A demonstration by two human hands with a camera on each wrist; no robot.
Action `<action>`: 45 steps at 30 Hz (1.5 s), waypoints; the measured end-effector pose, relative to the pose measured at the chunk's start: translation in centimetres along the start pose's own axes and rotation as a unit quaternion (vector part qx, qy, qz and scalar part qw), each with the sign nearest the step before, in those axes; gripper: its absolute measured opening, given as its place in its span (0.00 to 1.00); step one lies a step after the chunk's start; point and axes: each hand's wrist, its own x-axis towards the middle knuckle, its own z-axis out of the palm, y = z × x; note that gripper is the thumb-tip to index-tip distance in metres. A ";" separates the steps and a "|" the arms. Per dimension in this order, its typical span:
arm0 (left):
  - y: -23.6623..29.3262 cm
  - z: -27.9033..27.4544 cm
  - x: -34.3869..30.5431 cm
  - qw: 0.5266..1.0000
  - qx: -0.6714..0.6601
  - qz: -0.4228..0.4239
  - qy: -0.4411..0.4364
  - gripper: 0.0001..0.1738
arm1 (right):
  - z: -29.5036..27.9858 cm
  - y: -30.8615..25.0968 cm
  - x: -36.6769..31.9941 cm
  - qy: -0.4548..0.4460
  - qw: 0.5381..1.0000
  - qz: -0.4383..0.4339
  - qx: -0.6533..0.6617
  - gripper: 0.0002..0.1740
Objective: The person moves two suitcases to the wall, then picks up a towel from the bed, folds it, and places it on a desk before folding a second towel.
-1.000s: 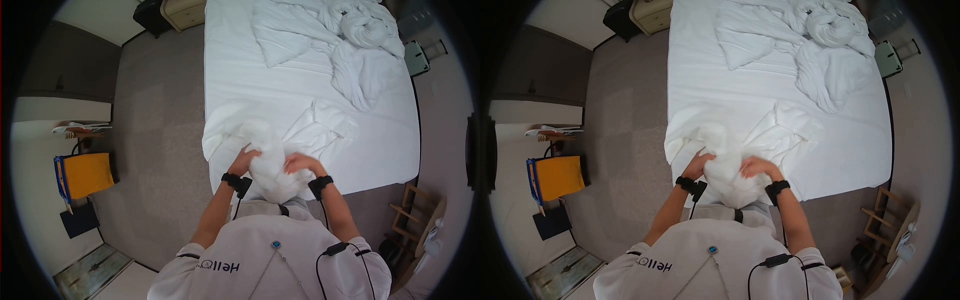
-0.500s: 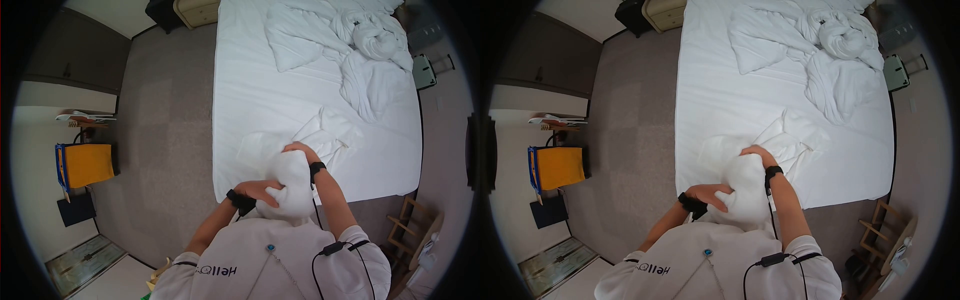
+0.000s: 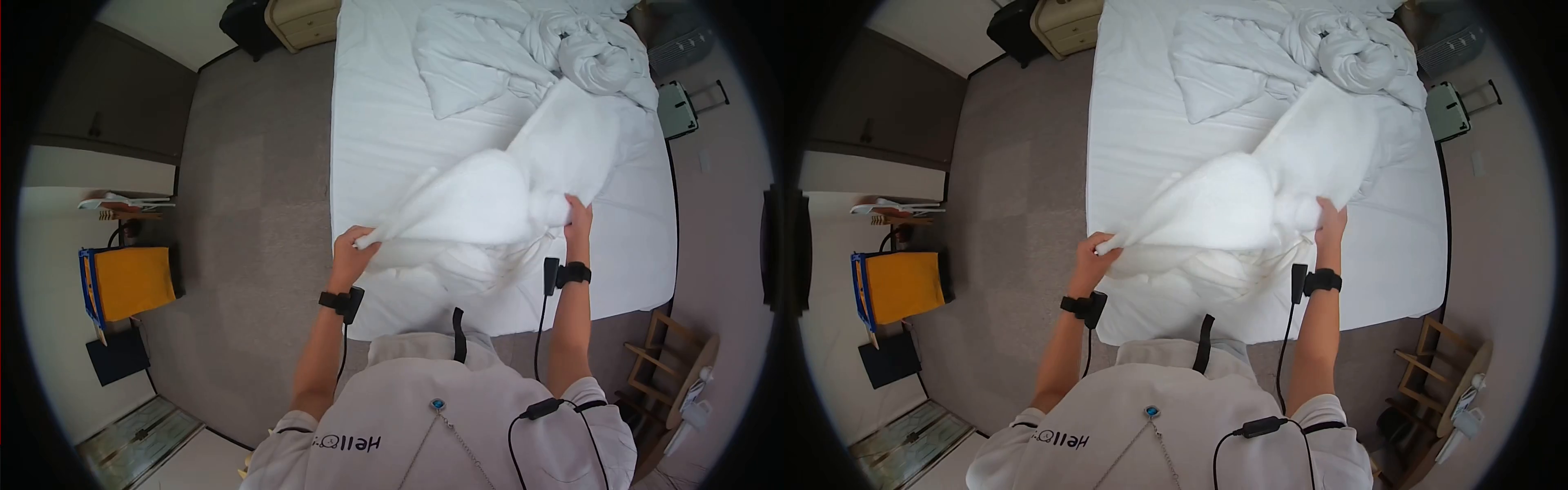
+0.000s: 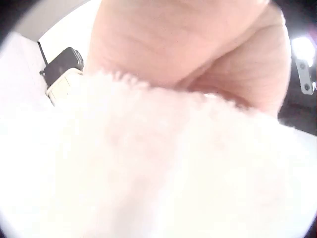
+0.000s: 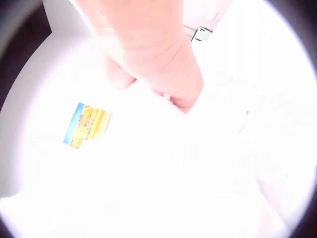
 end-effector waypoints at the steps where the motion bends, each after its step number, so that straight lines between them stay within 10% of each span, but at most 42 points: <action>1: -1.1 0.2 0.0 0.999 0.033 0.021 0.032 0.13 | -1.1 1.4 -0.4 0.025 0.999 0.011 -0.022 0.27; 7: -7.8 0.8 -2.8 0.997 0.029 -0.048 0.044 0.18 | -10.6 11.0 -3.9 0.113 0.964 0.218 -0.102 0.24; 10: -5.8 0.5 -4.5 0.932 -0.161 -0.322 0.054 0.26 | -13.5 12.9 -6.3 0.109 0.929 0.311 -0.172 0.26; 13: -6.5 0.6 -4.1 0.905 -0.131 -0.401 0.058 0.32 | -13.2 12.4 -8.0 0.124 0.914 0.267 -0.278 0.30; 17: -9.2 -0.1 -2.4 0.931 -0.226 -0.280 -0.064 0.27 | -10.9 10.9 -7.4 0.095 0.806 -0.083 -0.578 0.36; 19: -6.0 -1.6 -1.5 0.950 -0.222 -0.192 -0.109 0.21 | -8.4 10.2 -6.1 -0.061 0.807 -0.221 -0.544 0.42; 23: -0.1 -7.0 -2.7 0.946 -0.291 -0.054 -0.133 0.10 | -0.2 8.1 -6.2 -0.213 0.726 -0.213 -0.619 0.44; 26: 1.1 -10.7 -5.7 0.938 -0.339 0.080 0.000 0.09 | 2.7 7.9 -5.4 -0.310 0.574 -0.195 -0.733 0.46; 29: 1.6 -14.4 -7.3 0.858 -0.452 0.242 -0.025 0.09 | 2.8 9.0 -4.5 -0.326 0.524 -0.149 -0.773 0.30; 33: 2.6 -16.6 -9.3 0.891 -0.399 0.168 0.137 0.09 | 0.9 9.0 -3.4 -0.279 0.484 -0.150 -0.816 0.14; 39: 2.7 -15.1 -7.0 0.976 -0.193 -0.048 0.092 0.18 | -4.5 6.2 0.9 -0.076 0.729 -0.109 -0.671 0.14; 45: 2.3 -12.0 -1.7 0.996 -0.015 -0.013 0.091 0.20 | -5.3 -0.1 7.2 -0.022 0.897 -0.068 -0.436 0.13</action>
